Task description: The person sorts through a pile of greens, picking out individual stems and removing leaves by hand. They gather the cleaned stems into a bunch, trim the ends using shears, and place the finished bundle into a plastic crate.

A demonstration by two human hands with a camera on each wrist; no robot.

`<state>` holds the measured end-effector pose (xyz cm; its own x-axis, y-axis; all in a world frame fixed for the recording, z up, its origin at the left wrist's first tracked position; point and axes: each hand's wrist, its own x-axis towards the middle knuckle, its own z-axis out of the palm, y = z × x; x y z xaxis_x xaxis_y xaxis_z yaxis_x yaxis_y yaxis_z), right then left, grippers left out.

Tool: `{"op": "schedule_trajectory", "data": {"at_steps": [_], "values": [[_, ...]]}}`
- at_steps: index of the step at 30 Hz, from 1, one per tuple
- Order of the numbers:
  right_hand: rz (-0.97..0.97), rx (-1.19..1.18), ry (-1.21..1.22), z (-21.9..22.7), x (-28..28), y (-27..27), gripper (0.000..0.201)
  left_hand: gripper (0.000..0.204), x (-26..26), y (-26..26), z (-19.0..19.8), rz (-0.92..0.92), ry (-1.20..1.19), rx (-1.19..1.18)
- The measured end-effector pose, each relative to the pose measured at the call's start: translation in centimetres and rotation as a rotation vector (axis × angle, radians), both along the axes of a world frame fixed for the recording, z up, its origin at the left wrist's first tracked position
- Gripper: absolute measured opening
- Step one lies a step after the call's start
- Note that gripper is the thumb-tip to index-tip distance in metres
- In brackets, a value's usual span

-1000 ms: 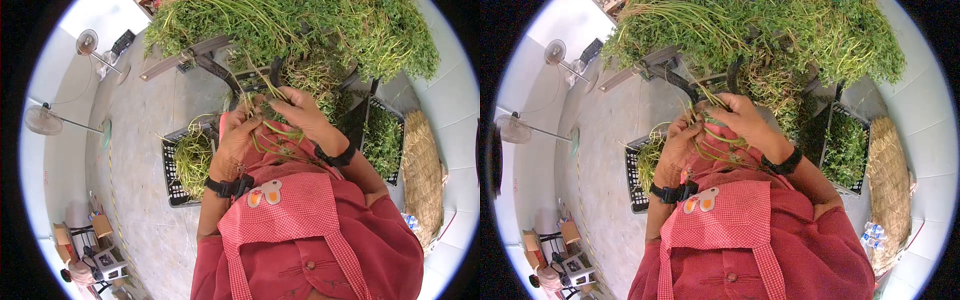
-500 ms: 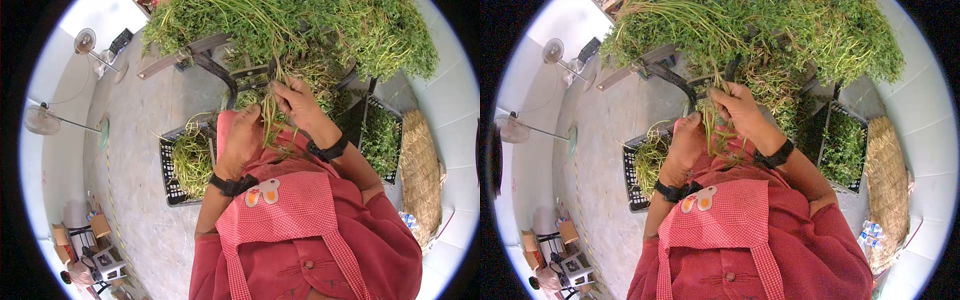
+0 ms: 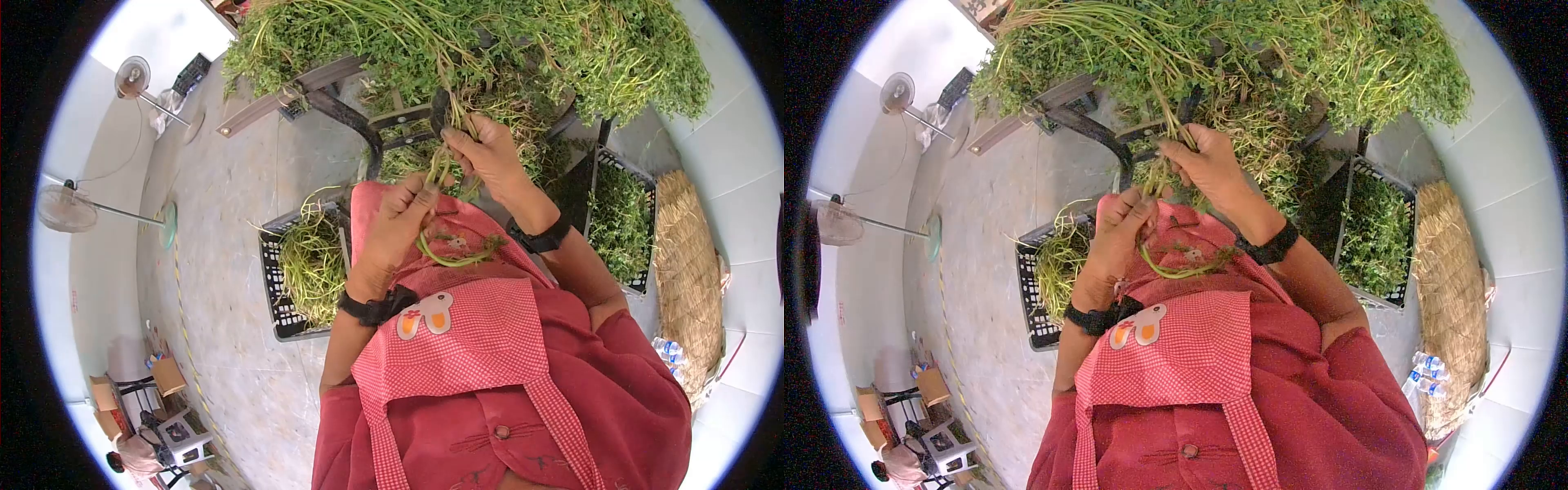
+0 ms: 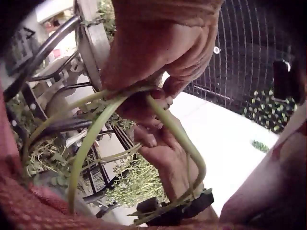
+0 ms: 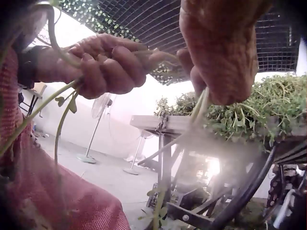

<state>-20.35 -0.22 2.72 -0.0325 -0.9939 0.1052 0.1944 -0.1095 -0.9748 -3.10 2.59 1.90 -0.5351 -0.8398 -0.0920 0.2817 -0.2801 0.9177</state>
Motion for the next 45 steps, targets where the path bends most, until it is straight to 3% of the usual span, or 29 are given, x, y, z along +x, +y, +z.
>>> {"op": "schedule_trajectory", "data": {"at_steps": [2, 3, 5, 6, 8, 11, 12, 14, 15, 16, 17, 19, 20, 21, 23, 24, 25, 26, 29, 30, 32, 33, 35, 36, 38, 39, 44, 45], "values": [[-0.015, -0.011, 0.095, 0.3, 0.0, 0.3, 0.023, 0.023, 0.0, 0.4, 0.7, -0.028, -0.34, -0.168], [-0.016, -0.01, 0.094, 0.2, 0.0, 0.4, 0.023, 0.023, -0.1, 0.3, 0.0, -0.029, -0.341, -0.167], [-0.074, -0.097, 0.493, 0.4, -0.2, 0.6, 0.023, 0.023, -0.5, -0.1, -1.6, 0.125, -0.562, -0.623], [-0.071, -0.099, 0.491, 0.4, 0.0, 1.1, 0.023, 0.023, -0.6, -0.3, -2.2, 0.128, -0.565, -0.624], [-0.139, -0.425, 0.803, 1.5, 1.3, 3.1, 0.022, 0.023, -0.7, -0.1, -2.2, 0.216, -0.55, -0.528], [-0.165, -0.584, 0.861, 0.3, 2.7, 4.3, 0.021, 0.022, 0.0, -0.3, -2.8, 0.304, -0.59, -0.542], [-0.166, -0.605, 0.882, -0.3, 3.1, 4.5, 0.019, 0.022, 0.1, -0.8, -4.4, 0.375, -0.47, -0.792], [-0.162, -0.59, 0.921, -0.5, 3.5, 5.1, 0.016, 0.021, 0.1, -0.3, -3.8, 0.389, -0.337, -0.665], [-0.165, -0.548, 0.949, -0.2, 3.3, 5.3, 0.014, 0.02, -0.5, -0.2, -3.3, 0.323, -0.285, -0.428], [-0.177, -0.526, 0.913, -0.7, 3.0, 5.2, 0.013, 0.02, -1.1, -0.1, -2.9, 0.282, -0.235, -0.186], [-0.185, -0.503, 0.88, -1.2, 3.0, 5.1, 0.012, 0.019, -0.9, -0.9, -3.8, 0.225, -0.18, -0.088], [-0.141, -0.504, 0.841, -2.0, 2.6, 4.8, 0.013, 0.018, -0.6, -0.4, -0.4, 0.218, -0.194, 0.181], [-0.147, -0.46, 0.825, -2.3, 2.3, 4.5, 0.013, 0.018, -0.6, -0.7, -0.8, 0.255, -0.184, 0.176], [-0.123, -0.476, 0.826, -2.3, 2.0, 4.3, 0.013, 0.017, -1.0, -1.0, -1.5, 0.259, -0.176, 0.114], [-0.183, -0.208, 0.475, -2.0, 1.5, 3.7, 0.012, 0.017, -1.9, -1.5, -3.2, 0.278, -0.165, 0.047], [-0.168, -0.217, 0.476, -1.3, 1.1, 2.9, 0.012, 0.017, -2.5, -1.4, -4.2, 0.39, -0.339, -0.473], [-0.197, -0.149, 0.225, -0.5, 0.4, 1.9, 0.011, 0.018, -2.7, -1.0, -4.8, 0.484, -0.513, -0.994], [-0.225, -0.077, -0.026, -0.1, -0.3, 1.1, 0.01, 0.018, -2.8, -0.3, -3.9, 0.493, -0.515, -0.992], [-0.157, -0.145, -0.123, -1.3, -1.9, -0.4, 0.011, 0.021, -3.5, 1.3, 0.1, 0.067, -0.692, -0.999], [-0.171, -0.145, -0.118, -1.3, -1.7, -0.3, 0.011, 0.021, -3.1, 1.6, 0.3, 0.055, -0.681, -1.003], [-0.446, 0.086, -0.1, 0.5, 0.0, 0.8, 0.011, 0.021, -3.2, 1.8, 0.5, 0.046, -0.644, -1.012], [-0.498, 0.075, -0.099, 0.6, -0.5, 1.2, 0.011, 0.021, -3.3, 2.0, 0.6, 0.005, -0.613, -1.035], [-0.258, 0.02, -0.035, -0.2, -0.9, 1.3, 0.009, 0.023, -2.9, 2.0, 0.6, 0.012, -0.657, -0.988], [-0.29, 0.015, -0.038, -0.1, -0.9, 1.4, 0.009, 0.023, -3.3, 1.9, 0.4, -0.017, -0.644, -1.004], [-0.271, 0.064, -0.17, -0.1, -0.6, 1.0, 0.012, 0.019, -3.7, 1.9, 0.1, -0.246, -0.818, -1.226], [-0.371, -0.01, -0.307, -1.0, -3.6, -2.1, 0.015, 0.019, -4.3, 2.0, 0.1, -0.279, -0.795, -1.247], [-0.279, 0.089, -0.003, -1.1, -7.0, -2.7, 0.019, 0.012, -2.1, 2.5, 2.3, 0.178, -0.364, -0.959], [-0.199, 0.113, 0.021, -0.9, -6.8, -1.7, 0.018, 0.008, -0.6, 2.5, 4.5, 0.19, -0.415, -0.753]]}}
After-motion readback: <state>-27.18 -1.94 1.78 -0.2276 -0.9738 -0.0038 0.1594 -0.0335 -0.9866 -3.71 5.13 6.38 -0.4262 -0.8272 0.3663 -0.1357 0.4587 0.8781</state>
